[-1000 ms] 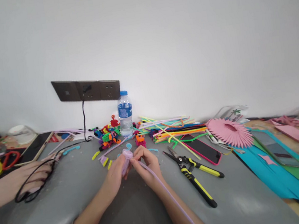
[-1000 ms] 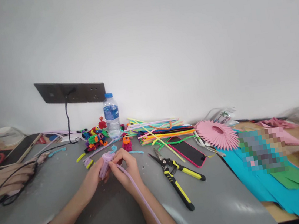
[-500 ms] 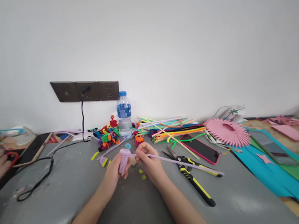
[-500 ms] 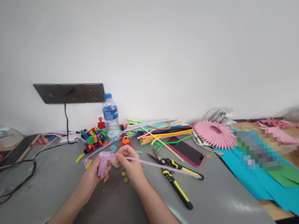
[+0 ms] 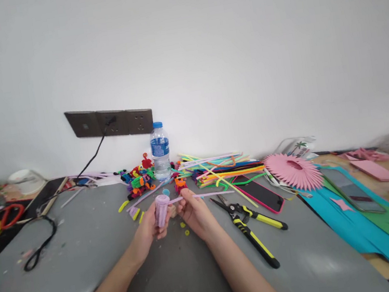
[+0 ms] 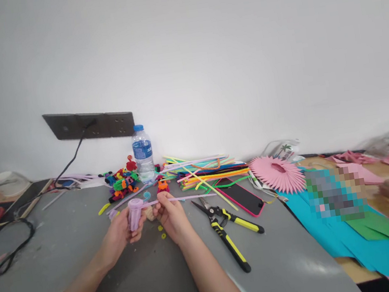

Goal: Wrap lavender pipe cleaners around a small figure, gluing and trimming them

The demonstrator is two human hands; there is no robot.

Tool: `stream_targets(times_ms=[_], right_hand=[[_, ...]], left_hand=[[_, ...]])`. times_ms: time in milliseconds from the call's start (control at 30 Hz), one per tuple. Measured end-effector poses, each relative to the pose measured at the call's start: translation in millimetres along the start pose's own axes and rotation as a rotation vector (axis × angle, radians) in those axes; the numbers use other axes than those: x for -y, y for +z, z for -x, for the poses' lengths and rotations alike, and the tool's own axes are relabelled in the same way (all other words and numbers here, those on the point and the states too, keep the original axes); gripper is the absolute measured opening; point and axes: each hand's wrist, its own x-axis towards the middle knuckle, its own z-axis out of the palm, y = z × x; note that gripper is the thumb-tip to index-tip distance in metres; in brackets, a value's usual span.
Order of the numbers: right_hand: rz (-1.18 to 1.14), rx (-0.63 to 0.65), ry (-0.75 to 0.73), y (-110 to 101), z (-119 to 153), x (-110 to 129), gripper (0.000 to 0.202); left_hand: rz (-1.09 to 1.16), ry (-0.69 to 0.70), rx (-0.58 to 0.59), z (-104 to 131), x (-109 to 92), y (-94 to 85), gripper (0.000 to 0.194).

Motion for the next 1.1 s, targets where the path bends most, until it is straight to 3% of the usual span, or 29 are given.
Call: stream_targets(times_ms=[267, 500, 700, 867, 1100], right_hand=[[-0.071, -0.019, 0.044, -1.5, -1.6, 0.6, 0.038], [-0.085, 0.014, 0.060, -2.1, -0.9, 1.5, 0.032], [-0.041, 0.009, -0.051, 2.7, 0.6, 4.5, 0.032], [0.044, 0.023, -0.167, 3.8, 1.9, 3.0, 0.030], [0.105, 0.099, -0.171, 7.6, 7.1, 4.3, 0.037]], left_hand=[[-0.041, 0.071, 0.039, -3.1, -2.9, 0.4, 0.044], [0.060, 0.305, -0.101, 9.9, -12.2, 3.5, 0.033], [0.136, 0.392, -0.148, 10.2, -18.6, 0.7, 0.038], [0.176, 0.365, -0.175, 7.1, -19.8, -1.0, 0.040], [0.170, 0.264, -0.129, 7.3, -17.2, 0.3, 0.044]])
